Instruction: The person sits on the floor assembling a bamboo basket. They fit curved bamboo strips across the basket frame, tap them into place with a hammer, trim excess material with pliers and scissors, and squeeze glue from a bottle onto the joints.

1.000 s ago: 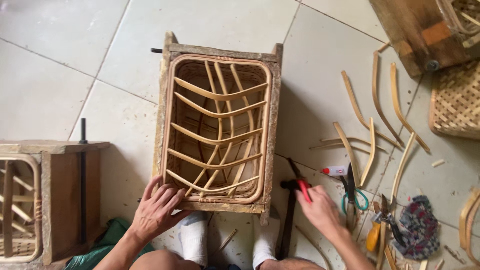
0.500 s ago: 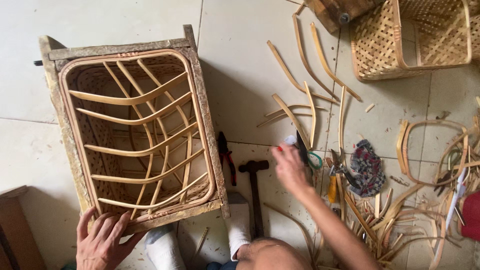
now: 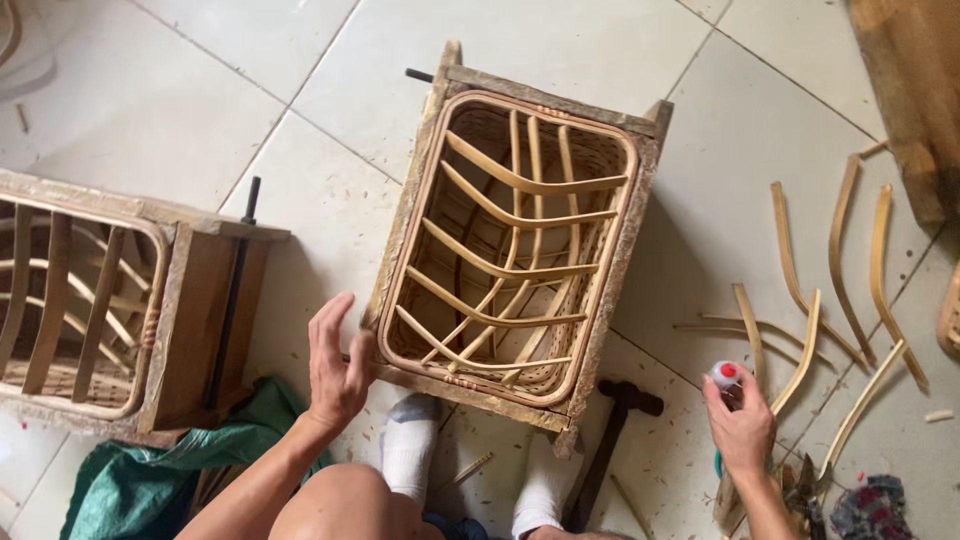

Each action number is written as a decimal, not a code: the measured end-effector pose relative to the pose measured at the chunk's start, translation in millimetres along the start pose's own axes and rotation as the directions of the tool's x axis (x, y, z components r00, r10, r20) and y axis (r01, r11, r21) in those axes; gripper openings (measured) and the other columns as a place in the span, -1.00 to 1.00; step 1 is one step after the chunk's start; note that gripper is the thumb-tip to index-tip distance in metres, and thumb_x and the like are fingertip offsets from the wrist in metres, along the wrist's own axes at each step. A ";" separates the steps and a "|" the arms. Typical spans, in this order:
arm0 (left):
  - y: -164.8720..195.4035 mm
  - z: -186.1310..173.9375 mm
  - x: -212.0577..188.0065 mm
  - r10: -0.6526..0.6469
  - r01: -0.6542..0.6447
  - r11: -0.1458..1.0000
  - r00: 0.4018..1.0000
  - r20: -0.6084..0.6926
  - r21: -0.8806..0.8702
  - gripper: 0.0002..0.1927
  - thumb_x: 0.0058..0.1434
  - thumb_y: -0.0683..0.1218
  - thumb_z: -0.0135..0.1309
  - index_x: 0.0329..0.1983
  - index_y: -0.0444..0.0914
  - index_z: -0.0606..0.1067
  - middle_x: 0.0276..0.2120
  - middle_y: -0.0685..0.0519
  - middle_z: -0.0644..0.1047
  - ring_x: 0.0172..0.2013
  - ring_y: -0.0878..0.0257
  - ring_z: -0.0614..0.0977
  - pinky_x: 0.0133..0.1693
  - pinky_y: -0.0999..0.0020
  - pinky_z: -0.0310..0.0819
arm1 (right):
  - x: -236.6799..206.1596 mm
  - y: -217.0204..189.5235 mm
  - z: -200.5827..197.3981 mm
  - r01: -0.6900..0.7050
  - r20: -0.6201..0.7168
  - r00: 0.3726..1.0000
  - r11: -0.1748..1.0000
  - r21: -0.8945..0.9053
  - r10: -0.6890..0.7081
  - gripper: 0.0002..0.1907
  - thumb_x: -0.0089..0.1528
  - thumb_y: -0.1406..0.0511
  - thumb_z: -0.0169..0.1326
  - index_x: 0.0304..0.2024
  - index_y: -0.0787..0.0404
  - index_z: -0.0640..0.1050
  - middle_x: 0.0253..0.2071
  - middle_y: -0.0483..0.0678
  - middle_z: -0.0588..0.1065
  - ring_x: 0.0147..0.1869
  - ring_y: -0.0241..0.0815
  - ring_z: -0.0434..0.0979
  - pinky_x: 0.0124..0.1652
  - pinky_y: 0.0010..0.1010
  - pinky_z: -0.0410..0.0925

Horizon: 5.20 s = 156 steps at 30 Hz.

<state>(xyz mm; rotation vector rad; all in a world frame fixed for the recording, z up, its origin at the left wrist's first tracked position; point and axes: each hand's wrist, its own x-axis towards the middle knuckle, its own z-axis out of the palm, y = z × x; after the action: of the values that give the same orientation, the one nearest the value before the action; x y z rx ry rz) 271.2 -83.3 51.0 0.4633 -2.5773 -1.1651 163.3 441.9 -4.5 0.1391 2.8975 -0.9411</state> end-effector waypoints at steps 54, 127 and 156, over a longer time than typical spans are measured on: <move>31.4 83.6 214.0 -0.064 0.064 0.998 0.997 0.037 0.010 -0.37 0.41 0.07 0.01 0.37 -0.45 0.25 -0.16 -0.22 0.51 -0.19 -0.03 0.57 -0.15 0.05 0.51 | 222.6 -348.7 72.9 0.732 0.178 0.658 0.567 -0.379 -0.731 -0.55 0.06 0.25 0.43 -0.04 0.23 0.61 -0.18 -0.01 0.51 -0.06 -0.05 0.49 -0.04 -0.15 0.31; 29.2 84.4 206.6 -0.089 0.090 0.996 0.995 0.047 -0.014 -0.35 0.44 -0.01 0.03 0.45 -0.46 0.17 -0.02 -0.33 0.52 -0.08 -0.11 0.60 -0.06 0.00 0.52 | 209.0 -295.0 -17.6 0.669 0.132 0.677 0.530 -0.521 -0.724 -0.64 0.09 0.33 0.40 -0.09 0.23 0.60 -0.22 -0.03 0.49 -0.11 -0.09 0.46 -0.06 -0.21 0.25; 16.2 76.0 197.1 -0.220 0.264 0.899 0.962 0.160 -0.348 -0.35 0.40 0.15 0.12 0.39 -0.36 0.40 0.15 -0.23 0.57 0.10 0.03 0.63 0.09 0.12 0.59 | 85.2 -202.5 15.6 -0.408 0.427 0.898 0.562 0.719 0.106 -0.46 0.17 0.00 0.15 -0.01 0.29 0.53 -0.38 -0.13 0.48 -0.51 -0.35 0.49 -0.48 -0.48 0.43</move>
<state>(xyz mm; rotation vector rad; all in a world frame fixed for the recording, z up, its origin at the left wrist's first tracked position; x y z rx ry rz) 60.4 -100.0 37.7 0.6577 -2.3580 -1.7673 56.5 274.5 90.8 0.4084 1.8505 -1.9003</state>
